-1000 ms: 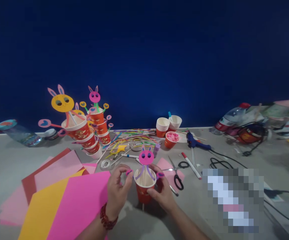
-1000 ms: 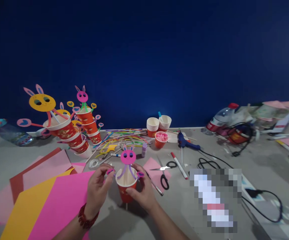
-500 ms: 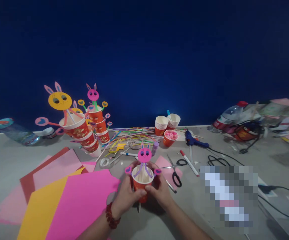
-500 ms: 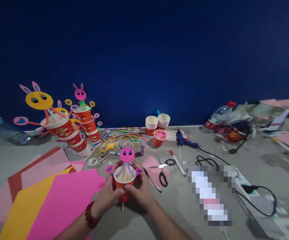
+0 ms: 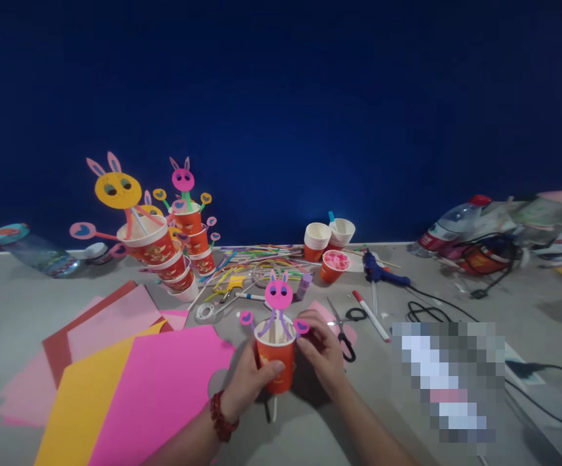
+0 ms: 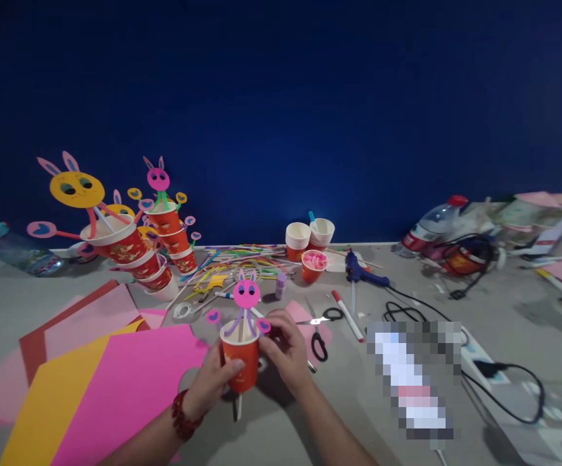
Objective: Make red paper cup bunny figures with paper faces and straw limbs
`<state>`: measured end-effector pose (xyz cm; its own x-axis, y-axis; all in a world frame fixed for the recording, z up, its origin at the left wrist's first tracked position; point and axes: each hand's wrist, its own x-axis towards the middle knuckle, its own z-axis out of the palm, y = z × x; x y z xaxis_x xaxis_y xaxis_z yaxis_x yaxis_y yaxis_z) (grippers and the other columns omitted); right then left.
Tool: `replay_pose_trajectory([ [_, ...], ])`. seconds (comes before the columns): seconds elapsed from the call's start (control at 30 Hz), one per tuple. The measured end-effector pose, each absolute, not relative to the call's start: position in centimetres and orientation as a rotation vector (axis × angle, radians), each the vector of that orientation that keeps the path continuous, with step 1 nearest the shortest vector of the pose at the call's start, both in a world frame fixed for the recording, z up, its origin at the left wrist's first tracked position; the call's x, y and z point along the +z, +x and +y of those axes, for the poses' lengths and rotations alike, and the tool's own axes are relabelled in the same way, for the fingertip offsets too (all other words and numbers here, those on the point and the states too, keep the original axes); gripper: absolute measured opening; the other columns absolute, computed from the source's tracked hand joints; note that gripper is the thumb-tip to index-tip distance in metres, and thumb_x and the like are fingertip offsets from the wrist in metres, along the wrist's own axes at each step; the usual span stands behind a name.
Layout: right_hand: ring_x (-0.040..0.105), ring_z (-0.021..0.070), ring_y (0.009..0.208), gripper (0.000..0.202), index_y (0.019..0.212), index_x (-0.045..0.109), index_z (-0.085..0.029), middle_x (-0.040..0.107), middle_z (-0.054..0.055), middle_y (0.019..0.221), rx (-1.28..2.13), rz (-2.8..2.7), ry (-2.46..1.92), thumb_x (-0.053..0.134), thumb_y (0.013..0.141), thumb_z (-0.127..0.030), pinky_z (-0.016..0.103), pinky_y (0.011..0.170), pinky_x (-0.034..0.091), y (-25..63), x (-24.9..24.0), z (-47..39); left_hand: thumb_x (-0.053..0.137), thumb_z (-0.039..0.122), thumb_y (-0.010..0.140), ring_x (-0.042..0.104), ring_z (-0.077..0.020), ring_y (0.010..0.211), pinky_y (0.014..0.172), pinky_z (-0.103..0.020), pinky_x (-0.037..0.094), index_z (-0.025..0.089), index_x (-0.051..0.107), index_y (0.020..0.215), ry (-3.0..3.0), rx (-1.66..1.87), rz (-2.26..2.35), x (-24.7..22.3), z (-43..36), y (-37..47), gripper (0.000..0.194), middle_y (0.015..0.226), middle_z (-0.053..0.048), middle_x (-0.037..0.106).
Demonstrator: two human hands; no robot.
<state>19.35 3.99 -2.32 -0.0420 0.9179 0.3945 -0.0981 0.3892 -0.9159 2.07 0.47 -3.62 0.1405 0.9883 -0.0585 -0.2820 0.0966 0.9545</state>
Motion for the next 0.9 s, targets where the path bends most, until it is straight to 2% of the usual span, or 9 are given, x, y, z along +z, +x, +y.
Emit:
replay_pose_trajectory([
  [0.17, 0.06, 0.022, 0.086, 0.011, 0.097, 0.074, -0.026, 0.062, 0.005, 0.091, 1.039, -1.366, -0.711, 0.072, 0.088, -0.032, 0.031, 0.071, 0.051, 19.4, -2.3, 3.8, 0.085, 0.052, 0.065, 0.07, -0.0311, 0.103, 0.092, -0.042, 0.057, 0.016, 0.064, 0.12, 1.068, 1.196, 0.97, -2.5, 0.4, 2.1, 0.069, 0.114, -0.014, 0.075],
  [0.4, 0.061, 0.0231, 0.085, 0.018, 0.095, 0.077, -0.026, 0.061, 0.006, 0.088, 1.099, -1.36, -0.691, 0.075, 0.085, -0.041, 0.034, 0.071, 0.052, 19.4, -2.2, 3.8, 0.084, 0.064, 0.059, 0.07, -0.0311, 0.101, 0.091, -0.042, 0.056, 0.017, 0.063, 0.121, 1.094, 1.208, 0.985, -2.9, 0.3, 1.6, 0.081, 0.113, -0.014, 0.075],
  [0.6, 0.061, 0.0213, 0.082, 0.016, 0.097, 0.077, -0.027, 0.061, 0.005, 0.087, 1.155, -1.326, -0.682, 0.074, 0.086, -0.038, 0.03, 0.066, 0.051, 19.4, -2.2, 3.7, 0.082, 0.067, 0.06, 0.068, -0.0323, 0.107, 0.096, -0.044, 0.054, 0.017, 0.062, 0.123, 1.11, 1.21, 1.032, -3.2, 0.3, 1.7, 0.083, 0.117, -0.015, 0.073],
  [0.77, 0.061, 0.0214, 0.076, 0.027, 0.1, 0.076, -0.025, 0.065, 0.005, 0.084, 1.155, -1.415, -0.748, 0.075, 0.083, -0.046, 0.031, 0.068, 0.052, 19.6, -1.6, 3.3, 0.081, 0.066, 0.06, 0.068, -0.0347, 0.112, 0.099, -0.046, 0.054, 0.015, 0.06, 0.125, 1.165, 1.169, 1.023, -2.5, 0.5, 1.8, 0.085, 0.122, -0.017, 0.071],
  [0.9, 0.061, 0.0192, 0.073, 0.029, 0.105, 0.073, -0.024, 0.066, 0.005, 0.087, 1.161, -1.432, -0.784, 0.076, 0.082, -0.043, 0.029, 0.066, 0.052, 19.7, -1.6, 3.1, 0.082, 0.064, 0.059, 0.068, -0.0354, 0.11, 0.098, -0.047, 0.054, 0.015, 0.061, 0.122, 1.177, 1.203, 1.07, -2.8, 0.4, 1.7, 0.083, 0.12, -0.018, 0.072],
])
